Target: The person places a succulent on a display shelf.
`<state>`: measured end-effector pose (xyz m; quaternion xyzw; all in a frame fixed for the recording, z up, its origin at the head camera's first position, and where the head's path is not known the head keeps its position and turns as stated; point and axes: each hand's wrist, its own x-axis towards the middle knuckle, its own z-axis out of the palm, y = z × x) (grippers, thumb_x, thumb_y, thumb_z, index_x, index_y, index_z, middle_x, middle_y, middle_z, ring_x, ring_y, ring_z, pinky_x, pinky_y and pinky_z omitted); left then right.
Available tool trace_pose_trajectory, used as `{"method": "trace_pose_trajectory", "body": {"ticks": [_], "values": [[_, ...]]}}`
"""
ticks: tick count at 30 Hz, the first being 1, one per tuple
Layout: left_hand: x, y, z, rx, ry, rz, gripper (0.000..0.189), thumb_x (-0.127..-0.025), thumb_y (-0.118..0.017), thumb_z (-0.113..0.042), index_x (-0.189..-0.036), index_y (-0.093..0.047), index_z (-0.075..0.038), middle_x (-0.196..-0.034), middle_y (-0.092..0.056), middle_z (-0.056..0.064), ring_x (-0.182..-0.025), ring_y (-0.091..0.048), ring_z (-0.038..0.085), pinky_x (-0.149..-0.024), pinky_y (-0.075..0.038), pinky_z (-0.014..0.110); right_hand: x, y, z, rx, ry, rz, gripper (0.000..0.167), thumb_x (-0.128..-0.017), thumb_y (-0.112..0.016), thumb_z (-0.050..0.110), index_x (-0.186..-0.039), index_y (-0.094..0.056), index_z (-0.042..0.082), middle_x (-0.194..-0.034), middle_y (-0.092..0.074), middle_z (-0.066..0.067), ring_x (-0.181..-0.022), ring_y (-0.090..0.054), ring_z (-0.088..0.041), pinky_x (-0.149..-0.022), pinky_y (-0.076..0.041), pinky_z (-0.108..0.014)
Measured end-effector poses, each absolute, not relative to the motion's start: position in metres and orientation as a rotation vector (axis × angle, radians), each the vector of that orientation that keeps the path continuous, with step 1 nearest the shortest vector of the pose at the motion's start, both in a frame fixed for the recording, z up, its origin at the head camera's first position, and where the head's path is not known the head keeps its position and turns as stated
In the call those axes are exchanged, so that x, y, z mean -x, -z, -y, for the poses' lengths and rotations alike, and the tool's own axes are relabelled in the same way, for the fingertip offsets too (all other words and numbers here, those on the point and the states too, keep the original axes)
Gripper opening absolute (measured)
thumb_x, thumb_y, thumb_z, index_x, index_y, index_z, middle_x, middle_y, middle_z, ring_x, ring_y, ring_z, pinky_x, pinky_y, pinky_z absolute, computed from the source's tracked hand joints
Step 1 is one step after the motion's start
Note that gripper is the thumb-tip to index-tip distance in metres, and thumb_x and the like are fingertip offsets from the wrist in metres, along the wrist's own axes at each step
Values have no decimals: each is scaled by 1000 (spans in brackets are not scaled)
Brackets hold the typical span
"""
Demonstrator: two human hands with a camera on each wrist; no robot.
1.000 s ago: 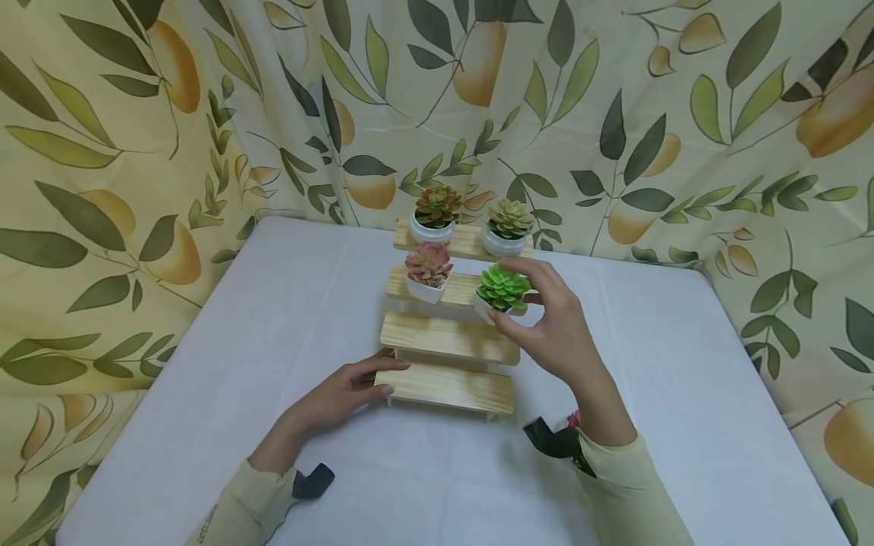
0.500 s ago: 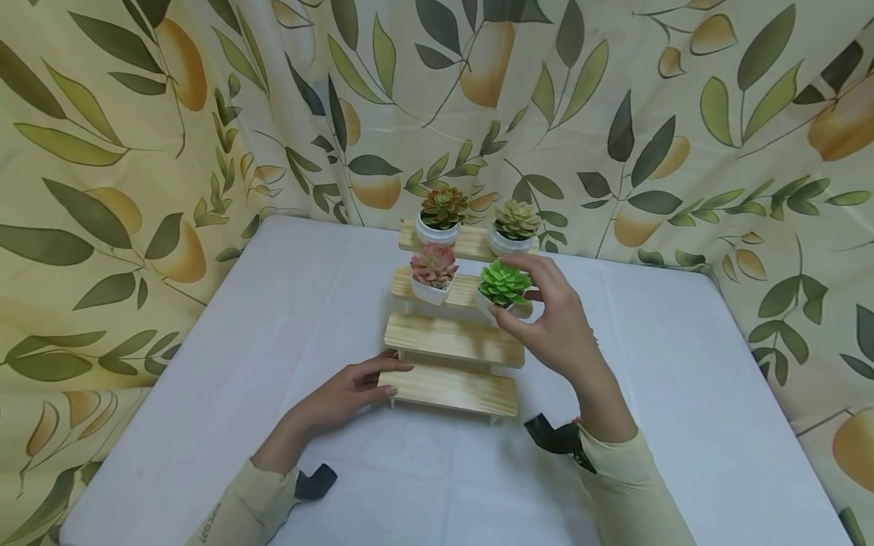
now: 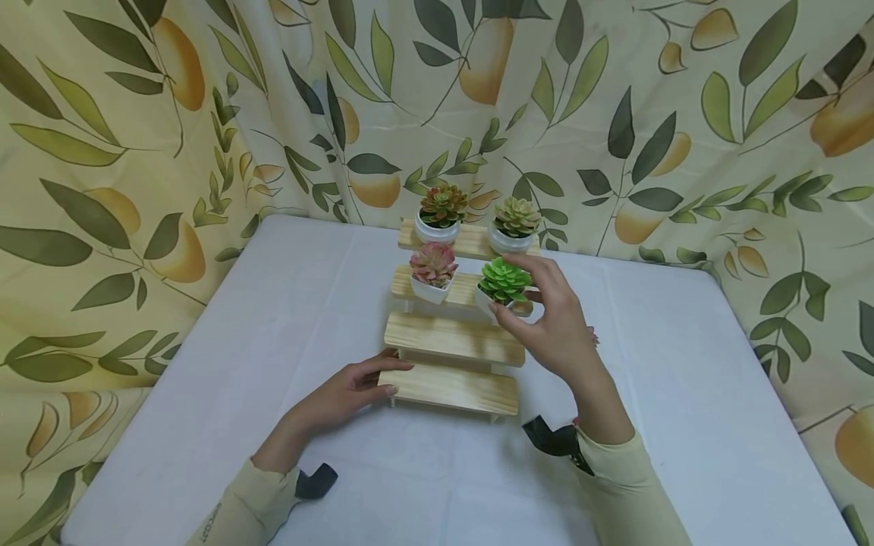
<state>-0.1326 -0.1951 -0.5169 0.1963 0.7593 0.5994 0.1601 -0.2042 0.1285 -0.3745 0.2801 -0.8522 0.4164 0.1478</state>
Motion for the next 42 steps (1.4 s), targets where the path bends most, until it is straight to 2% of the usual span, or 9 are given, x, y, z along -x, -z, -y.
{"method": "trace_pose_trajectory", "body": {"ticks": [9, 19, 29, 35, 42], "values": [[132, 516, 195, -550, -1718, -2160, 40, -104, -67, -26, -143, -63, -32, -166, -30, -7, -154, -13, 14, -116, -28, 28, 204, 373, -130, -792, -1165, 2455, 61, -91, -79, 9, -147, -55, 14, -143, -51, -12, -124, -56, -31, -92, -53, -56], [133, 517, 196, -549, -1706, -2181, 39, -104, -67, -28, -143, -64, -33, -166, -30, -7, -154, -14, 14, -118, -28, 39, 204, 373, -129, -781, -1176, 2474, 62, -93, -77, 10, -150, -52, 13, -145, -50, -13, -125, -55, -31, -95, -52, -56], [133, 517, 195, -546, -1714, -2165, 40, -104, -67, -28, -143, -63, -31, -166, -30, -7, -154, -13, 14, -116, -30, 31, 202, 375, -129, -781, -1167, 2475, 63, -95, -76, 12, -152, -50, 16, -145, -50, -12, -130, -52, -29, -98, -50, -56], [131, 516, 194, -553, -1708, -2168, 41, -104, -67, -27, -144, -63, -30, -166, -30, -5, -155, -13, 17, -117, -29, 37, 199, 374, -130, -763, -1168, 2492, 64, -97, -75, 15, -154, -48, 18, -146, -49, -12, -127, -54, -31, -95, -52, -56], [132, 515, 194, -543, -1703, -2176, 39, -104, -66, -27, -143, -63, -31, -166, -31, -6, -155, -13, 17, -119, -26, 45, 194, 372, -133, -723, -1147, 2530, 72, -96, -75, 18, -159, -40, 20, -150, -44, -13, -122, -55, -31, -93, -53, -51]]}}
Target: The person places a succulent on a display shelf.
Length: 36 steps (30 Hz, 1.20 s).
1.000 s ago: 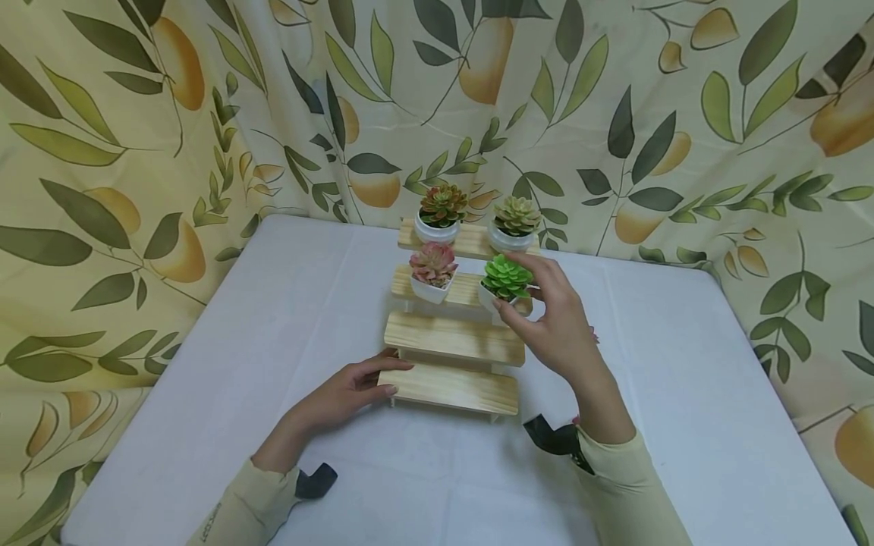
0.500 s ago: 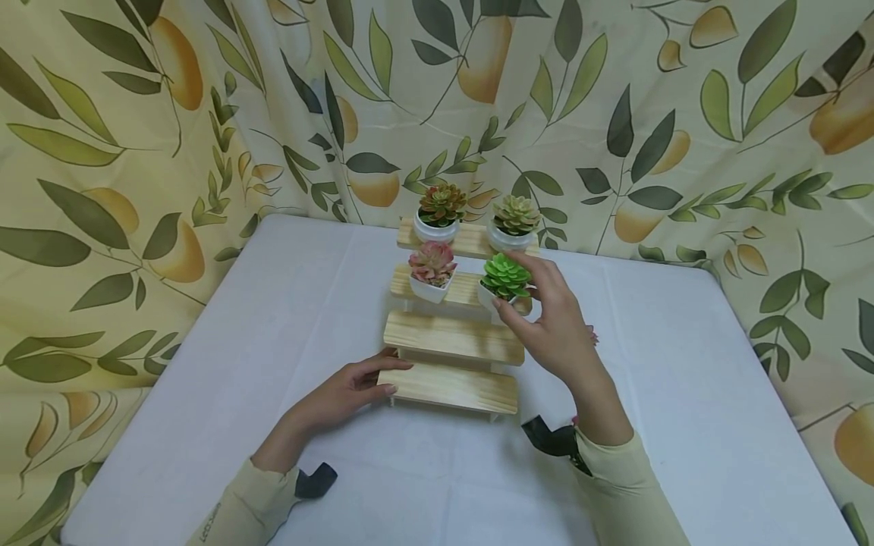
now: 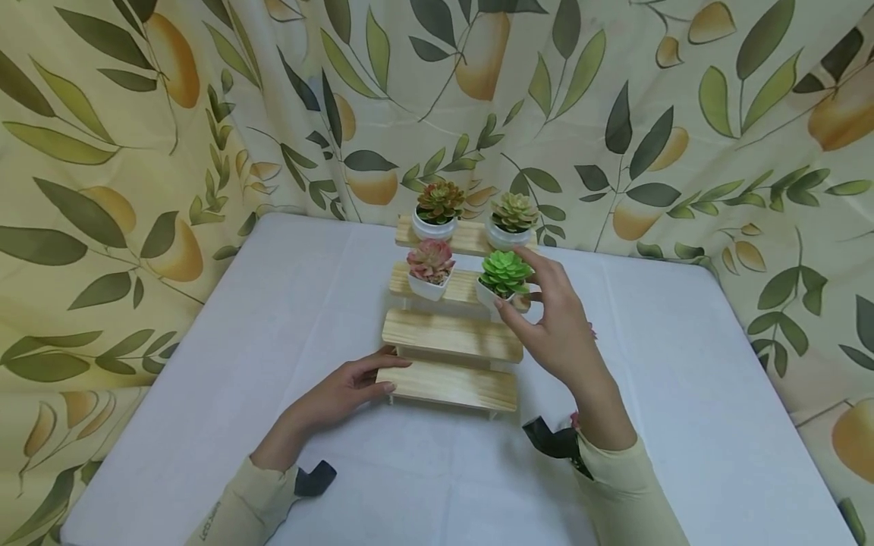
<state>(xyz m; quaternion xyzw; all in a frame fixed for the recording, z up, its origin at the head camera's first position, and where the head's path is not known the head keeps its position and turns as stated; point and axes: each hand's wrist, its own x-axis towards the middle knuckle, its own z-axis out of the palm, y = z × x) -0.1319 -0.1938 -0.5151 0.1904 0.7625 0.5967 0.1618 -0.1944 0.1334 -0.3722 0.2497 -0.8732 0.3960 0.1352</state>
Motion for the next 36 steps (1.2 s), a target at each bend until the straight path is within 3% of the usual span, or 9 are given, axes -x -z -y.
{"method": "trace_pose_trajectory", "body": {"ticks": [13, 23, 36], "values": [[133, 515, 195, -540, -1703, -2184, 39, -104, -66, -28, -142, -64, -34, -165, -32, -8, -155, -13, 16, -119, -25, 46, 182, 374, -142, -677, -1179, 2519, 82, -95, -77, 19, -160, -29, 9, -147, -46, -16, -125, -57, -36, -95, -50, -53], [133, 514, 197, -541, -1703, -2187, 38, -104, -65, -28, -142, -64, -33, -165, -32, -6, -155, -11, 17, -119, -23, 46, 167, 389, -164, -607, -1099, 2612, 82, -95, -76, 18, -160, -27, 10, -146, -47, -16, -125, -56, -35, -96, -49, -55], [132, 516, 194, -557, -1717, -2169, 40, -104, -66, -27, -143, -63, -33, -165, -31, -6, -155, -10, 18, -120, -20, 49, 140, 428, -197, -621, -924, 2730, 58, -92, -80, 14, -141, -51, 1, -137, -56, -17, -121, -58, -36, -92, -51, -59]]}}
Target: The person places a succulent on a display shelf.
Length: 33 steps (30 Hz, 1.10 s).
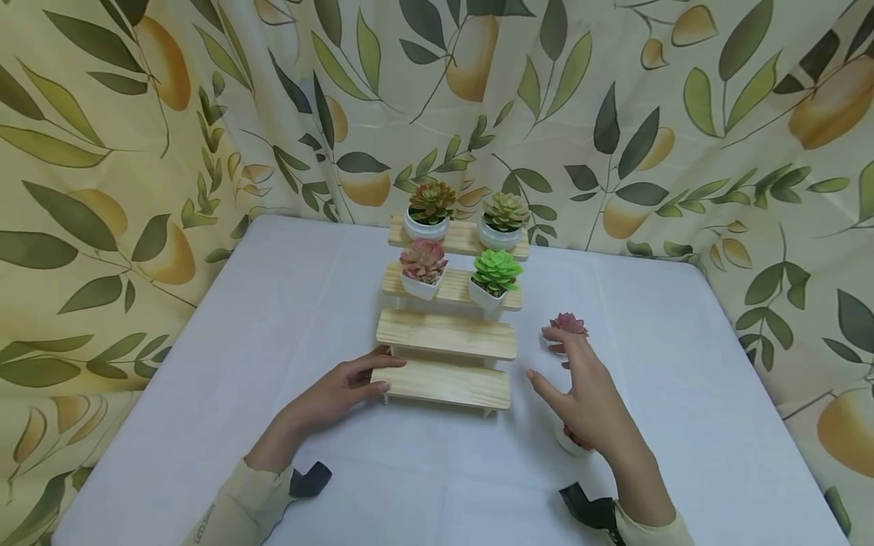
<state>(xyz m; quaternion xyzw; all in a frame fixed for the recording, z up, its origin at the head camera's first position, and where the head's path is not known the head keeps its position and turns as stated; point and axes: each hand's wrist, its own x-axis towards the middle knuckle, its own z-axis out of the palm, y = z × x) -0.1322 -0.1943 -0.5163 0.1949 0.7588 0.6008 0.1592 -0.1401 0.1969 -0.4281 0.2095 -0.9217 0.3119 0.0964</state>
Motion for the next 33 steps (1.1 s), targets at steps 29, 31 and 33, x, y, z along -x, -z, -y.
{"method": "trace_pose_trajectory", "body": {"ticks": [29, 31, 33], "values": [[133, 517, 194, -528, -1702, -2186, 39, -104, -66, -29, -142, -64, -35, -165, -32, -6, -155, -11, 17, -120, -21, 48, 103, 471, -224, -465, -817, 2793, 33, -84, -88, 18, -111, -70, 12, -95, -55, 0, -69, -49, -8, -65, -42, -27], [133, 516, 194, -532, -1707, -2181, 39, -104, -66, -28, -142, -64, -34, -165, -32, -5, -155, -11, 17, -120, -22, 48, 102, 474, -225, -462, -821, 2780, 34, -83, -89, 16, -111, -70, 11, -93, -53, 1, -69, -49, -8, -65, -43, -26], [132, 516, 194, -538, -1710, -2179, 39, -104, -66, -28, -143, -63, -33, -165, -33, -5, -155, -12, 17, -120, -22, 48, 101, 477, -225, -463, -824, 2763, 35, -82, -90, 15, -110, -69, 10, -93, -53, 2, -71, -50, -8, -65, -43, -24]]}}
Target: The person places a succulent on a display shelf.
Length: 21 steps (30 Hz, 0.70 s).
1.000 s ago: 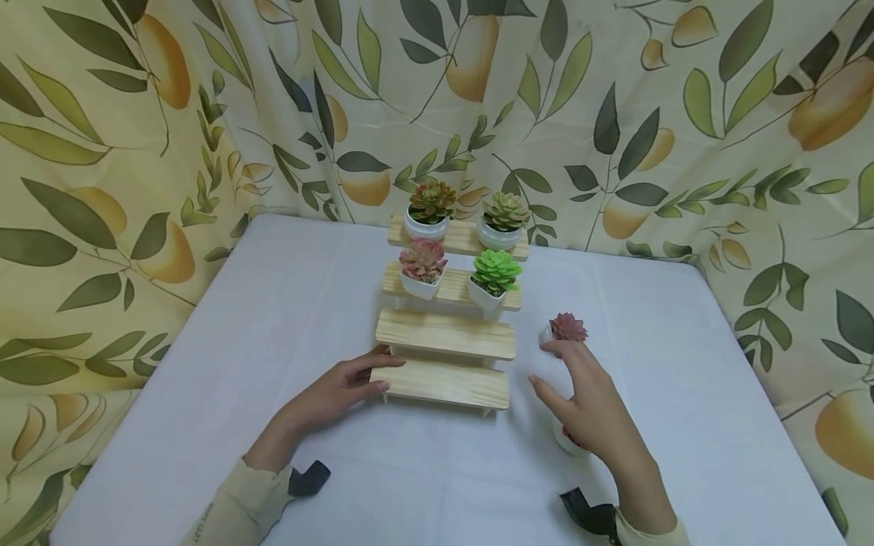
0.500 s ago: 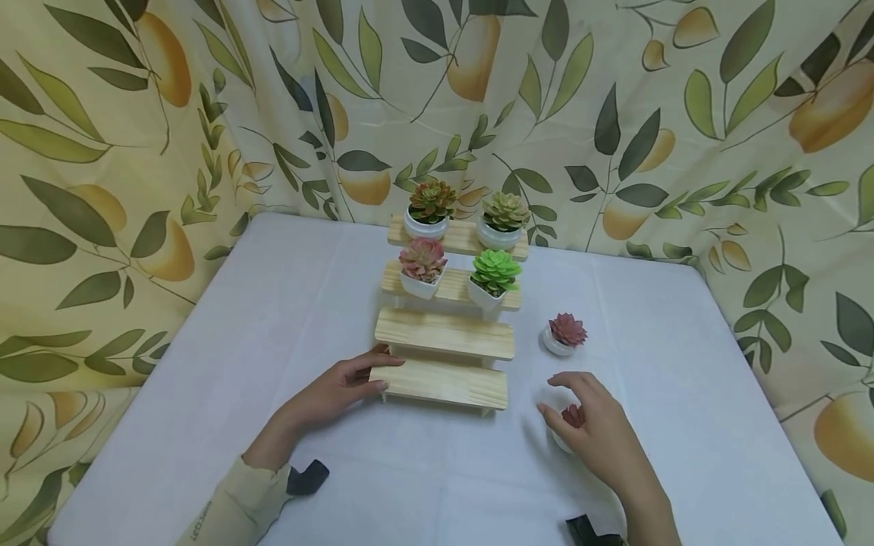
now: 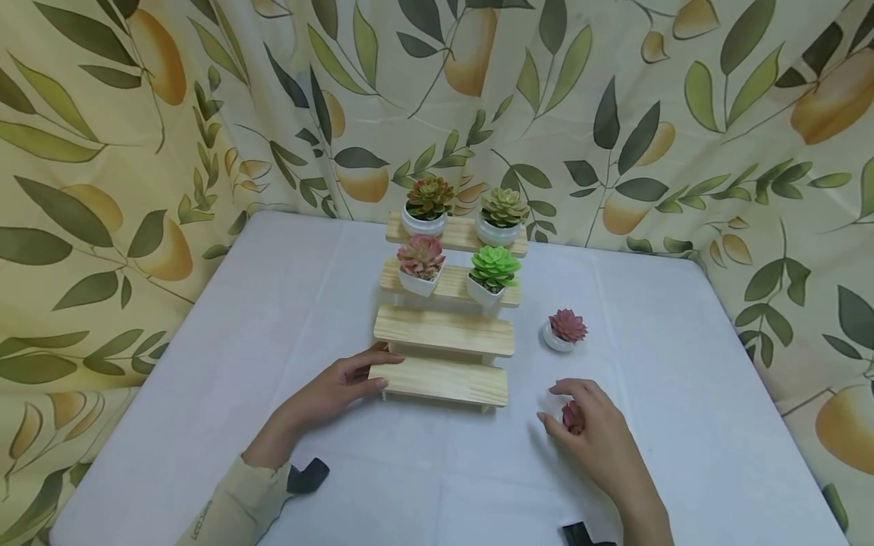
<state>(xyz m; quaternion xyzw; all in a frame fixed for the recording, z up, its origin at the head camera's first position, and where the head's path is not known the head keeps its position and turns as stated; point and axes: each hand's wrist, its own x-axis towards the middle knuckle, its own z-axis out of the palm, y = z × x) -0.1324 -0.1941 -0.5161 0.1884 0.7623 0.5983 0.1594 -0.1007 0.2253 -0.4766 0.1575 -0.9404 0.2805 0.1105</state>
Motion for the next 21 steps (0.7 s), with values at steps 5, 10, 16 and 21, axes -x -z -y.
{"method": "trace_pose_trajectory", "body": {"ticks": [5, 10, 16, 21], "values": [[132, 516, 194, -540, -1712, -2182, 39, -104, -66, -28, -143, -63, -32, -164, -34, -5, -155, -13, 17, -120, -23, 48, 98, 481, -228, -461, -827, 2709, 40, -78, -91, 12, -112, -70, 9, -108, -62, -3, -82, -55, -11, -74, -43, -20], [132, 516, 194, -545, -1713, -2186, 39, -104, -66, -28, -143, -63, -33, -165, -33, -5, -155, -13, 17, -120, -23, 48, 95, 483, -229, -444, -842, 2675, 48, -75, -92, 10, -117, -69, 8, -119, -64, -5, -93, -57, -15, -83, -42, -23], [133, 518, 194, -558, -1708, -2196, 39, -104, -66, -28, -142, -63, -33, -165, -34, -4, -155, -14, 18, -119, -23, 49, 91, 484, -231, -414, -899, 2625, 66, -70, -94, 7, -129, -64, 5, -126, -61, -10, -99, -56, -18, -91, -35, -15], [133, 518, 194, -555, -1702, -2199, 39, -104, -66, -28, -142, -64, -34, -165, -34, -3, -155, -14, 19, -120, -22, 50, 88, 486, -236, -369, -958, 2613, 80, -65, -96, 4, -136, -60, 6, -128, -58, -11, -104, -55, -20, -94, -31, -11]]}}
